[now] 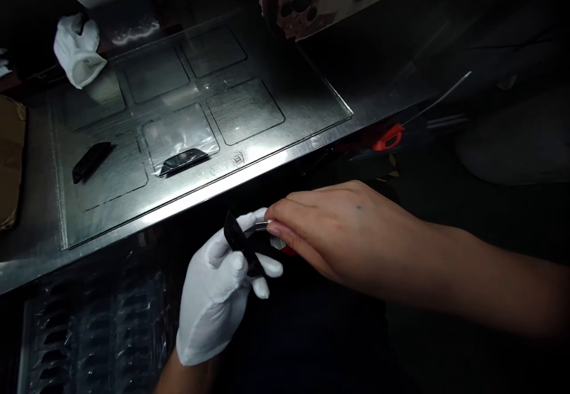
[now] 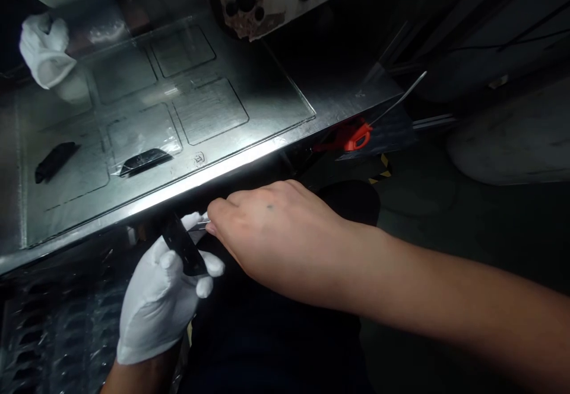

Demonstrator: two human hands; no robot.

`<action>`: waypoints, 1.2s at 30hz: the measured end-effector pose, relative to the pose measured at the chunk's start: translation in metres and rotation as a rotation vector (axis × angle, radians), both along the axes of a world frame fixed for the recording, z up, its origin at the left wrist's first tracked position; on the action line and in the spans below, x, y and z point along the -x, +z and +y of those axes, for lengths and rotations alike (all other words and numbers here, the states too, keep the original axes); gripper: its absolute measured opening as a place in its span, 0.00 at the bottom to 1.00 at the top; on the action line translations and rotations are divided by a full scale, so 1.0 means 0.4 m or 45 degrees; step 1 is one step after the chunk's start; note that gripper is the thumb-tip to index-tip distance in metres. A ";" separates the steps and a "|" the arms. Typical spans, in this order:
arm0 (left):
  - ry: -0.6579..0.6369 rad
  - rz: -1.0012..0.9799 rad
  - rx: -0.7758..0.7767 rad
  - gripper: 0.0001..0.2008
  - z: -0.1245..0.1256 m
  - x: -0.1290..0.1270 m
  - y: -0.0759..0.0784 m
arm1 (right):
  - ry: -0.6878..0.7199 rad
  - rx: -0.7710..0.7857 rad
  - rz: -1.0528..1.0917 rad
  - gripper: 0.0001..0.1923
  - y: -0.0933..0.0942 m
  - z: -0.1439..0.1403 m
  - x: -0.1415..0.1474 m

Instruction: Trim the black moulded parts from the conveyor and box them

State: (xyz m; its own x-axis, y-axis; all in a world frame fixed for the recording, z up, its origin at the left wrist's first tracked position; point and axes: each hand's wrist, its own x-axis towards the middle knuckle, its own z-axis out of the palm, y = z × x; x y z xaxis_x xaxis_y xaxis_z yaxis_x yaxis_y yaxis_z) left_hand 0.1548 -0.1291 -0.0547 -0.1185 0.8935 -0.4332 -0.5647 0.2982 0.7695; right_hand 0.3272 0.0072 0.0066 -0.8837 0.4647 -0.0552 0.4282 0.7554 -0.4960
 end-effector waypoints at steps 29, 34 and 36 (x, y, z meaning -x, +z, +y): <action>0.087 -0.017 -0.019 0.17 0.006 0.008 -0.009 | 0.171 -0.083 -0.164 0.06 -0.008 -0.008 -0.014; 0.118 0.051 0.096 0.18 0.008 0.007 -0.010 | 0.178 -0.152 -0.202 0.09 -0.014 -0.009 -0.006; 0.134 0.119 0.115 0.19 0.005 0.007 -0.014 | 0.173 -0.183 -0.201 0.10 -0.019 -0.011 -0.003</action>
State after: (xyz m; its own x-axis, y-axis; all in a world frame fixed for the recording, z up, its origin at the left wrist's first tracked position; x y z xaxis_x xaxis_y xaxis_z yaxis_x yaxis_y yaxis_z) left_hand 0.1519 -0.1269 -0.0602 -0.2527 0.8318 -0.4942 -0.5237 0.3119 0.7928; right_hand 0.3284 0.0030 -0.0010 -0.9242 0.3555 -0.1394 0.3817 0.8692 -0.3142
